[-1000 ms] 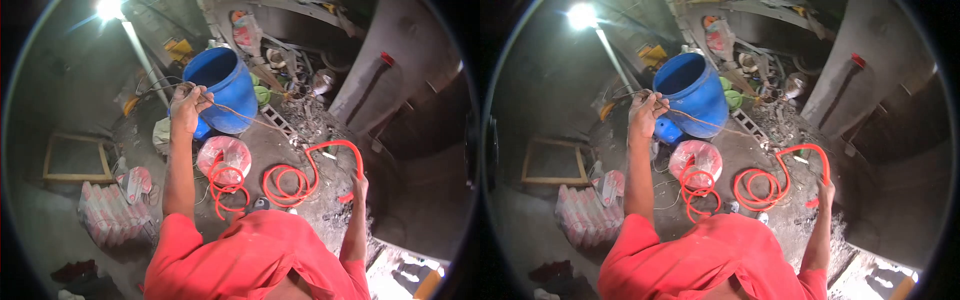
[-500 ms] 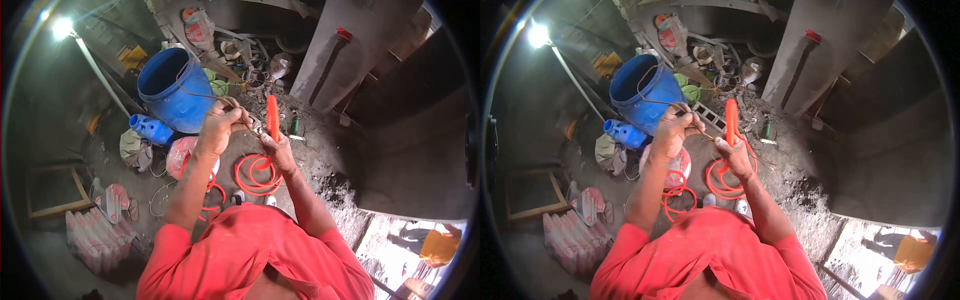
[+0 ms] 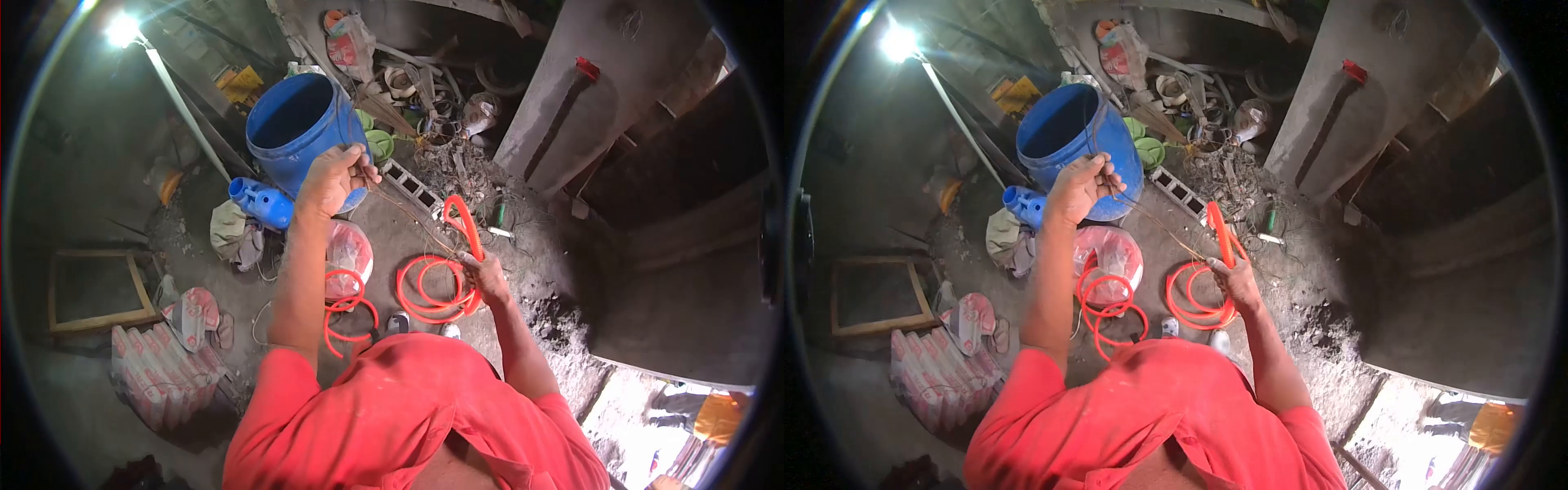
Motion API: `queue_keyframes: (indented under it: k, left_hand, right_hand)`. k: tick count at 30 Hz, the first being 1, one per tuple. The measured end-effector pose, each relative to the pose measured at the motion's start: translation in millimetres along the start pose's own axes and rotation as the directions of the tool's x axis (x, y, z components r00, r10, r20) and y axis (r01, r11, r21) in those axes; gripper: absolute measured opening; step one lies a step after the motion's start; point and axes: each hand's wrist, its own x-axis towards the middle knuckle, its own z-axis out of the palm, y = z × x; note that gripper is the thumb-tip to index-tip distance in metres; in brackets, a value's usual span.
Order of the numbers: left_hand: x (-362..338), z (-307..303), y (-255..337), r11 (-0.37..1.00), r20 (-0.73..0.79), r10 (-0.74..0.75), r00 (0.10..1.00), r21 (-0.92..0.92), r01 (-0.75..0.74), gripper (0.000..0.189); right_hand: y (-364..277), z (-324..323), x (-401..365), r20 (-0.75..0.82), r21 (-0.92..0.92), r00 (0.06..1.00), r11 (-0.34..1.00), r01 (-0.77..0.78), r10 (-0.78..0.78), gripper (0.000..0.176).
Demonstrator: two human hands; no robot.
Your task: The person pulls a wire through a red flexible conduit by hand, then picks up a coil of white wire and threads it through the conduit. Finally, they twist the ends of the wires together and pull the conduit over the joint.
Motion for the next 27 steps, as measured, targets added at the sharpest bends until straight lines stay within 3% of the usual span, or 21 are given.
queue_keyframes:
  k: [5,8,11,13,14,16,18,20,24,27]
  left_hand:
    - [3.9,-2.4,-2.6,0.976,-0.04,-0.078,0.996,0.2,0.085,0.03]
    - [1.1,-3.7,-8.3,0.99,0.015,-0.09,0.996,0.114,0.088,0.035]
    - [-4.9,5.4,-14.3,0.999,-0.012,-0.036,0.999,0.035,0.036,0.037]
    - [-10.2,17.0,-17.7,0.999,-0.014,-0.018,1.0,0.026,0.018,0.034]
    - [-14.4,24.9,-20.2,1.0,-0.015,-0.002,1.0,0.017,0.002,0.032]
    - [-18.7,40.6,-26.3,1.0,-0.005,0.014,1.0,0.008,-0.014,0.032]
    - [-22.5,58.6,-33.6,1.0,0.014,0.027,1.0,-0.005,-0.027,0.032]
    - [-28.6,76.0,-38.9,0.997,-0.029,0.049,0.998,0.064,-0.047,0.04]
    - [-42.3,95.9,-37.5,0.994,-0.009,0.039,0.999,0.098,-0.038,0.049]
    - [-51.2,101.0,-35.2,0.999,0.038,0.009,0.999,0.052,-0.011,0.058]
  right_hand:
    - [2.4,-10.5,6.3,-0.056,-0.071,0.998,0.997,0.038,-0.042,0.02]
    - [1.6,-15.1,8.1,-0.095,-0.015,0.993,0.997,0.075,-0.076,0.021]
    - [-3.2,-19.7,8.0,-0.076,-0.231,0.989,0.967,0.105,-0.126,0.026]
    - [-11.6,-18.4,0.0,0.087,-0.136,0.981,0.974,0.182,-0.171,0.038]
    - [-21.4,-12.9,-6.6,0.082,-0.134,0.983,0.975,0.175,-0.165,0.038]
    - [-52.1,5.0,-15.8,0.231,-0.054,0.935,0.956,0.289,-0.269,0.04]
    - [-70.9,19.7,-20.2,0.194,-0.069,0.948,0.96,0.27,-0.253,0.041]
    - [-84.3,31.8,-20.4,0.148,-0.086,0.921,0.923,0.374,-0.36,0.04]
    - [-99.8,41.9,-32.7,-0.12,-0.149,0.932,0.934,0.324,-0.342,0.038]
    - [-106.0,39.4,-42.4,-0.181,-0.192,0.923,0.933,0.304,-0.338,0.038]
